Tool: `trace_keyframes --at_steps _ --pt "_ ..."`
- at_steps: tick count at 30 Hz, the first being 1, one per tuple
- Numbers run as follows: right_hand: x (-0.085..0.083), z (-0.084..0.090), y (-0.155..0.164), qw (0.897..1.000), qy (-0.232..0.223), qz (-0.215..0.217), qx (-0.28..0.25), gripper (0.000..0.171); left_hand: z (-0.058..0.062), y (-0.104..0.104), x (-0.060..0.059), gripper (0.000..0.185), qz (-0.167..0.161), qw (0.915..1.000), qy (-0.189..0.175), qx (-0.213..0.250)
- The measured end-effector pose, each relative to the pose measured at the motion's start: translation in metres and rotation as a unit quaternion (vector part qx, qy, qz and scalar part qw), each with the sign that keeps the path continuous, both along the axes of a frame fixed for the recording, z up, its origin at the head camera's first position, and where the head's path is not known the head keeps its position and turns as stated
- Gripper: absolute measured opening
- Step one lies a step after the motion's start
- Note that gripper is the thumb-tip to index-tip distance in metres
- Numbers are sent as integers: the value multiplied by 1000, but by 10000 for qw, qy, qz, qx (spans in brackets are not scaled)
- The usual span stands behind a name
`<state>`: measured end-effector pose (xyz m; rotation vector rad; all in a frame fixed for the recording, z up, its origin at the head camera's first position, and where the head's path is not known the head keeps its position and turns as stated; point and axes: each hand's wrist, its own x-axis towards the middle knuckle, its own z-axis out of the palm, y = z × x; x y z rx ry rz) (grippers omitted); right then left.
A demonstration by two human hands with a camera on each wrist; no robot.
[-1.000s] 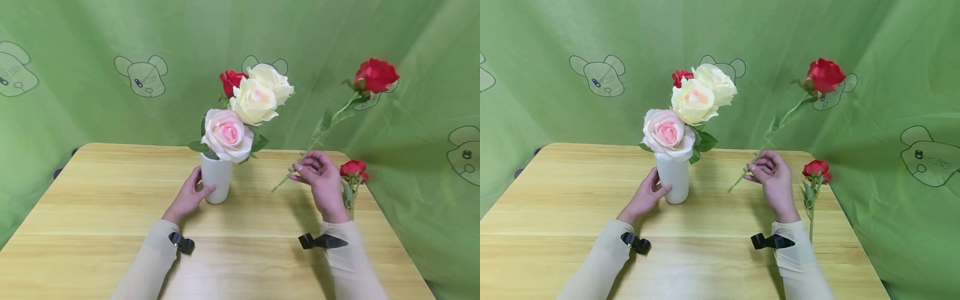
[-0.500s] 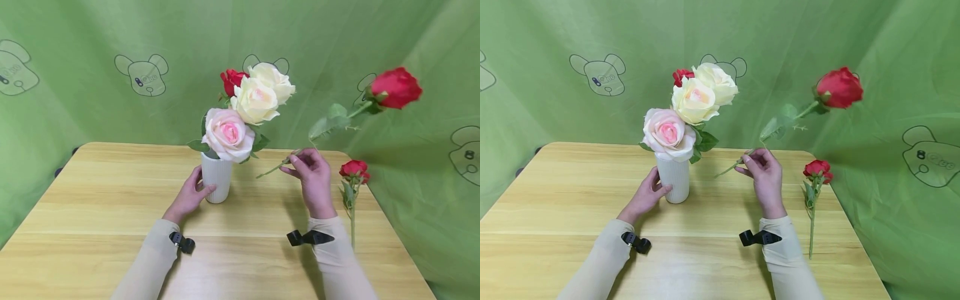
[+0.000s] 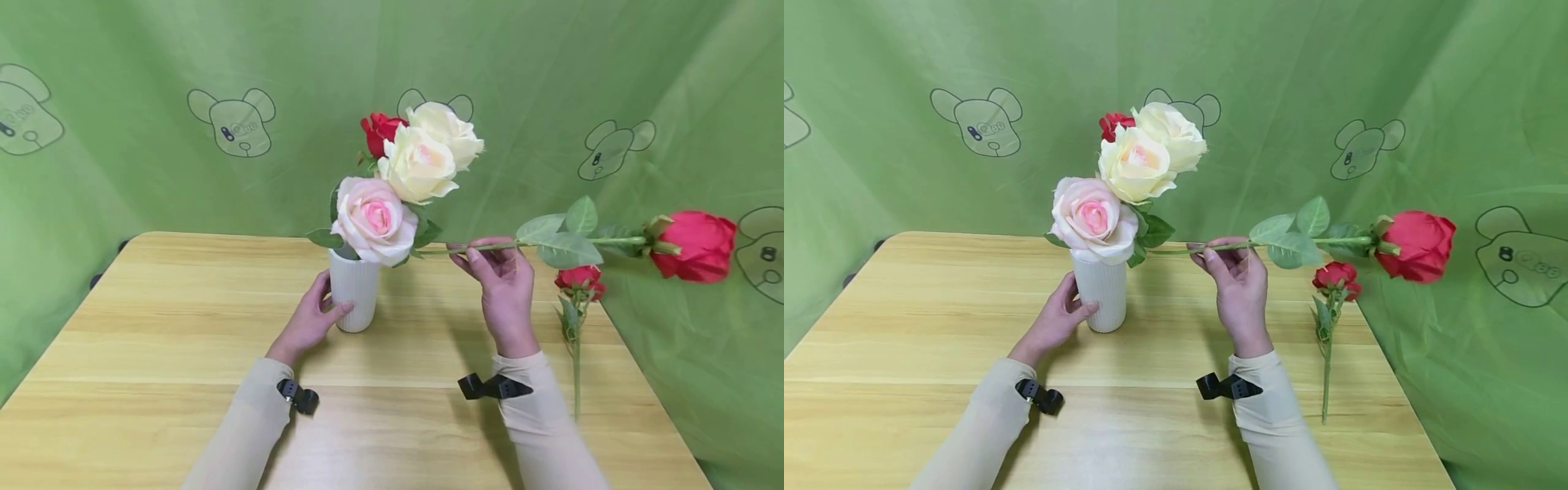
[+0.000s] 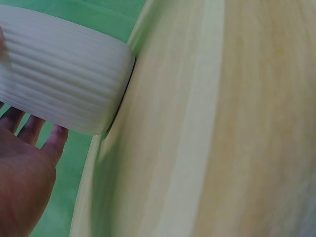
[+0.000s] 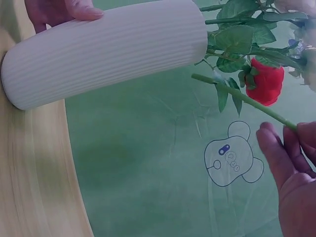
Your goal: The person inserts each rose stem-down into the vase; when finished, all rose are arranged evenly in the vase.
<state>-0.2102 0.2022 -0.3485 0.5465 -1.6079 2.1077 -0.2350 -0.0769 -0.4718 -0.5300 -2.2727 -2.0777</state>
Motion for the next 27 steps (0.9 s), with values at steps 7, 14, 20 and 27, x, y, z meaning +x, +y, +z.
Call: trace_keyframes --at_steps 7,14,20,27 --pt "-1 4 -3 9984 256 260 -425 10 0 0 0 72 11 10000 5 16" --pt "2 11 -8 9965 634 135 -533 12 0 0 0 72 13 10000 -15 17" --pt "5 18 -14 9928 914 153 -754 12 -1 0 -1 72 12 10000 -53 67" --pt "4 24 -22 9915 1019 172 -788 11 -1 0 -1 72 -13 9999 -62 102"
